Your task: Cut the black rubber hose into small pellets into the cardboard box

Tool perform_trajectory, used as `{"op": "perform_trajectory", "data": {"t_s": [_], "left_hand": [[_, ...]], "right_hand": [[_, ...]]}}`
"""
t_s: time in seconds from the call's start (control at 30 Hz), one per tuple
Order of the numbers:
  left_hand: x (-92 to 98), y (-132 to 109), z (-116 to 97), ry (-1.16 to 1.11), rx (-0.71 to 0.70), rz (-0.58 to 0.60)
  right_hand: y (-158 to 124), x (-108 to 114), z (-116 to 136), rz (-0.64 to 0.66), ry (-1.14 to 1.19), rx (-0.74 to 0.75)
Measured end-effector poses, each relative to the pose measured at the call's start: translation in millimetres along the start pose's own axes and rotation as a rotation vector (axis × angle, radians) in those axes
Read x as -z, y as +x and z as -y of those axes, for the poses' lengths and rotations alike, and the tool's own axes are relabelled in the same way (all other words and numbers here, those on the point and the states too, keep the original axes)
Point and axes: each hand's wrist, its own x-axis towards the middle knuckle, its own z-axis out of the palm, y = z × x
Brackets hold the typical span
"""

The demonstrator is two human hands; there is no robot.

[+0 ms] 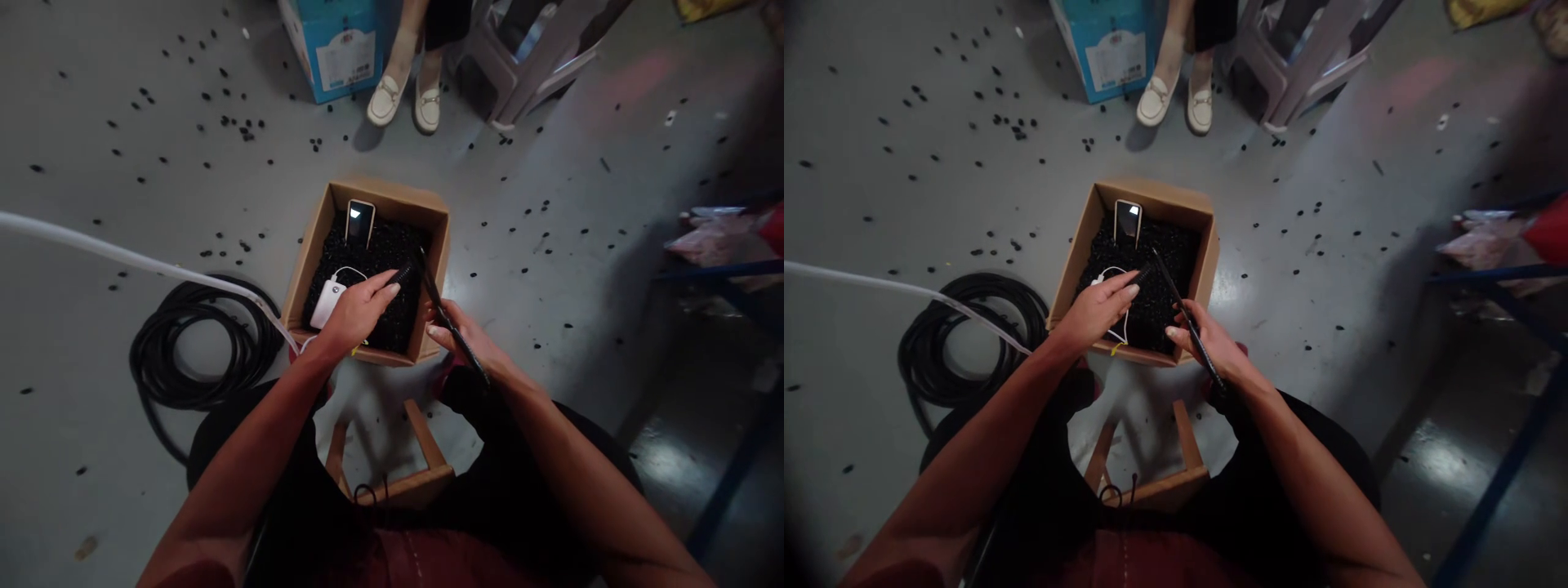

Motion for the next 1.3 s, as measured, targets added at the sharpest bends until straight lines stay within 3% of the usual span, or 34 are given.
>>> {"op": "perform_trajectory", "data": {"t_s": [0.27,0.63,1.0,1.3], "left_hand": [[-5.3,0.2,3.4,0.195,-0.001,0.104],[-12.6,1.8,-0.7,0.232,0.002,0.082],[-17.1,1.4,2.5,0.322,-0.042,0.138],[-19.9,-0.2,-0.4,0.377,-0.03,0.135]], "right_hand": [[-10.0,-2.2,1.0,0.091,0.04,-0.01],[-10.1,-3.6,-7.2,0.079,-0.065,-0.005],[-9.5,-4.6,0.0,0.127,-0.035,-0.022],[-8.7,-11.0,1.2,0.023,-0.206,-0.085]]}}
